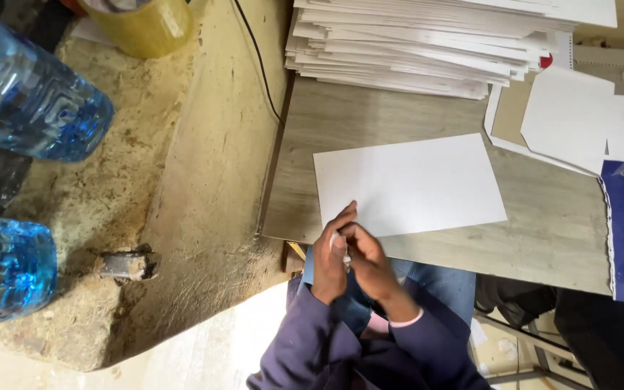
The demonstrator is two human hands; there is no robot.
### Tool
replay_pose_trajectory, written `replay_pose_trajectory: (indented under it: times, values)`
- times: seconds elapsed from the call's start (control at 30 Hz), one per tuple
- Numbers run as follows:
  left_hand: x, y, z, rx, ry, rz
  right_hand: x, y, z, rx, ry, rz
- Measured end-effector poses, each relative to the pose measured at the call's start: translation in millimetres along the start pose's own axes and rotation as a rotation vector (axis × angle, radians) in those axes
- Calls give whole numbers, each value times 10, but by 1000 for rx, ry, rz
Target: Manually assembling folders by applying adhesive, folding edges, and smoothing surfaces with a cloth.
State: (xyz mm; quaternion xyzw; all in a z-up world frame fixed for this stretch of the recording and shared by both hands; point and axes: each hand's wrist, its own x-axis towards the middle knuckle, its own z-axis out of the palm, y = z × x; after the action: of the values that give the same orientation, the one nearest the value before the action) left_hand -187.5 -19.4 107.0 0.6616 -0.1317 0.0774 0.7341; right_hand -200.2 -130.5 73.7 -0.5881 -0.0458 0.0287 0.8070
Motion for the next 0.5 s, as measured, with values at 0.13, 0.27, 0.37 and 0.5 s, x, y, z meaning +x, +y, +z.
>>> replay_pose_trajectory:
  times: [0.13, 0.27, 0.37, 0.5]
  values:
    - [77, 383, -139, 12, 60, 95, -250, 16, 296, -49, -20, -5]
    - [-53, 363, -197, -38, 20, 40, -397, 360, 340, -314, 8, -65]
    - [-301, 297, 82, 5, -67, -39, -74, 117, 29, -380, 223, -121]
    - [-540, -126, 106, 806, -241, 267, 822, -896, -237, -886, 116, -392]
